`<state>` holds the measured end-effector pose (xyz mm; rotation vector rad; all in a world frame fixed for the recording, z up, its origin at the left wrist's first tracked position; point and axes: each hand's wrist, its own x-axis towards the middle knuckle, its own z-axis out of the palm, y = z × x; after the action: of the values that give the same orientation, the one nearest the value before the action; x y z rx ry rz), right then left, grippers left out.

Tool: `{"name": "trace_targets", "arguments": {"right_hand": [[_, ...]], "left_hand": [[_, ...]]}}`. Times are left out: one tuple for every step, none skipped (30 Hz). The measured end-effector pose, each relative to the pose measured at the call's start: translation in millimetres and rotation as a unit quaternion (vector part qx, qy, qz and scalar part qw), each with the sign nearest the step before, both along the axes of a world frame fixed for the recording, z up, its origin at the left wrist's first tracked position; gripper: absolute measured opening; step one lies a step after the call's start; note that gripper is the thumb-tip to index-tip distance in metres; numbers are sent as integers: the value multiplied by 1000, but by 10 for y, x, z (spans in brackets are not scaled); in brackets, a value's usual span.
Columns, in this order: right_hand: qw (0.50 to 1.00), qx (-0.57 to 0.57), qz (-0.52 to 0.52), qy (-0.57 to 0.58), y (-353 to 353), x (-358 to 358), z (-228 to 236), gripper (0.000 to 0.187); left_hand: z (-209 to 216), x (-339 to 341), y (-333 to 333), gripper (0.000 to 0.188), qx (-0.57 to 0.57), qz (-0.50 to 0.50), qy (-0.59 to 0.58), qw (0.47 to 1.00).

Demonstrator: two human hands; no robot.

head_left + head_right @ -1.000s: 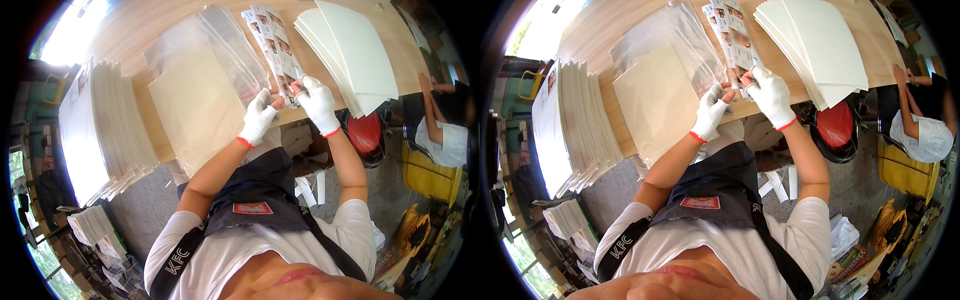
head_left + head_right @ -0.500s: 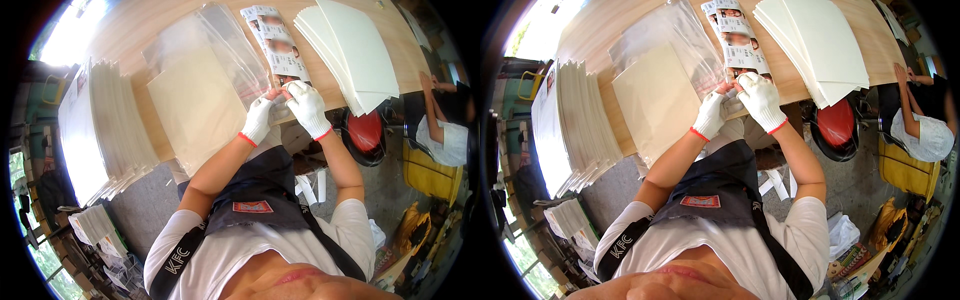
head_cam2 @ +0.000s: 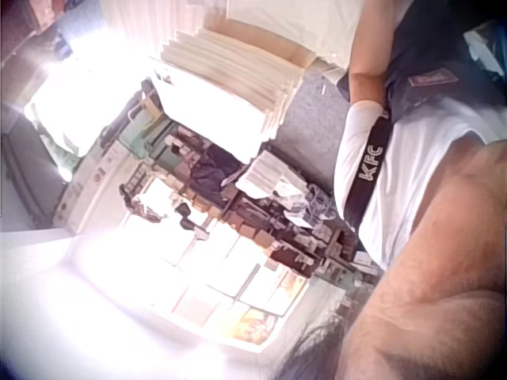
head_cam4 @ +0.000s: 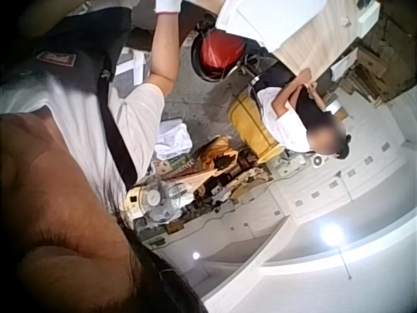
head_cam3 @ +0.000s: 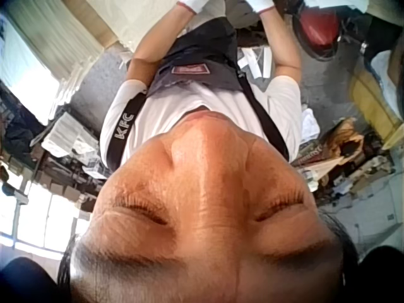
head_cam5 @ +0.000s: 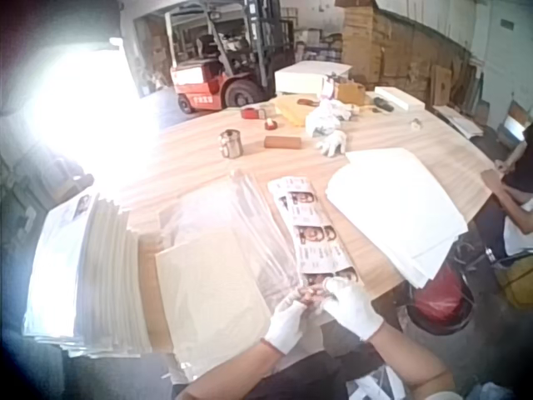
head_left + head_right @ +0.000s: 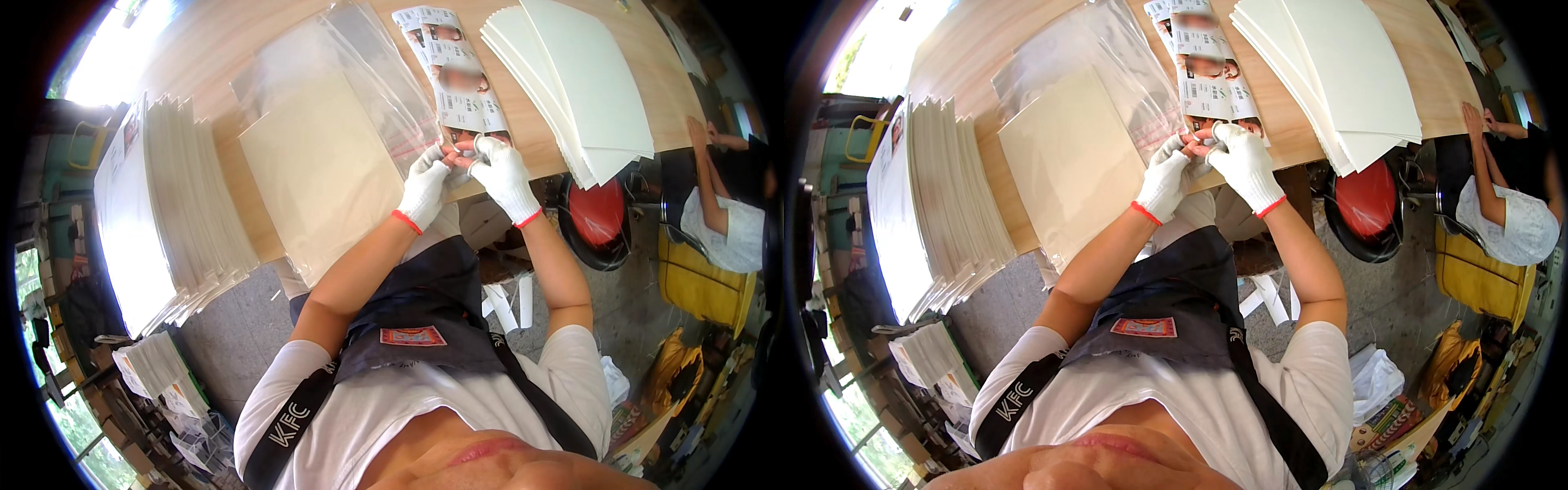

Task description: The person repeatedly picks up a white rectangular sheet and a clear plastic sleeve from a table, inserts the sheet into the sleeve, and places the packaged item on a growing stack. The person wears white gloves and a KFC-branded headstrap while performing this repetitive assembly task.

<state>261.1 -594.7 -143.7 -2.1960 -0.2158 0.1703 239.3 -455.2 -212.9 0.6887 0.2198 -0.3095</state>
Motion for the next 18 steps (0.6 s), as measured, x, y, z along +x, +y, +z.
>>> {"name": "trace_targets", "arguments": {"right_hand": [[999, 40, -5, 9, -11, 10, -48, 16], [997, 80, -9, 18, -30, 35, -144, 16], [992, 120, -13, 26, -47, 67, -205, 16], [984, 160, -24, 77, -75, 94, -243, 15], [971, 199, -34, 129, -104, 120, -266, 14], [954, 236, -41, 179, -126, 158, -278, 14], [948, 246, -49, 196, -141, 192, -285, 12], [941, 255, -56, 214, -154, 226, -290, 11], [934, 264, -62, 231, -183, 276, -300, 10], [943, 253, -28, 213, -268, 390, -288, 10], [955, 189, -40, 225, -369, 553, -218, 11], [959, 109, -32, 260, -380, 678, 103, 12], [982, 45, 35, 180, -550, 935, 52, 14], [979, -27, 81, 183, -627, 1172, 172, 16], [972, -75, 98, 200, -630, 1376, 338, 16], [971, -120, 80, 190, -605, 1563, 440, 18], [970, -134, 75, 188, -656, 1798, 521, 19], [970, -178, 74, 151, -590, 1916, 700, 19]], "left_hand": [[13, 2, -5, 8, 16, 5, -21, 1000], [29, -1, -8, 8, 75, -1, -40, 996], [85, -1, -7, 8, 134, -7, -61, 989], [116, -6, -5, 9, 193, -12, -80, 978], [117, -14, -6, 9, 214, -13, -82, 973], [118, -15, -7, 8, 236, -11, -85, 968], [112, -10, -6, 8, 258, -9, -88, 962], [47, -9, -4, 8, 207, -10, -71, 976], [-60, -11, -1, 7, 155, -12, -55, 986], [-69, -6, 4, 7, 103, -15, -39, 994], [-77, -9, 19, 5, 79, -19, -9, 997], [-14, -36, 38, 3, 53, -23, 23, 998], [51, -62, 26, 3, 26, -35, 51, 998], [55, -79, 32, 3, 26, -37, 52, 998], [46, -84, 42, 3, 25, -38, 53, 998], [39, -81, 53, 4, 24, -38, 54, 998], [26, -68, 59, 3, 30, -41, 50, 997], [0, -60, 78, 3, 36, -39, 47, 997]]}}
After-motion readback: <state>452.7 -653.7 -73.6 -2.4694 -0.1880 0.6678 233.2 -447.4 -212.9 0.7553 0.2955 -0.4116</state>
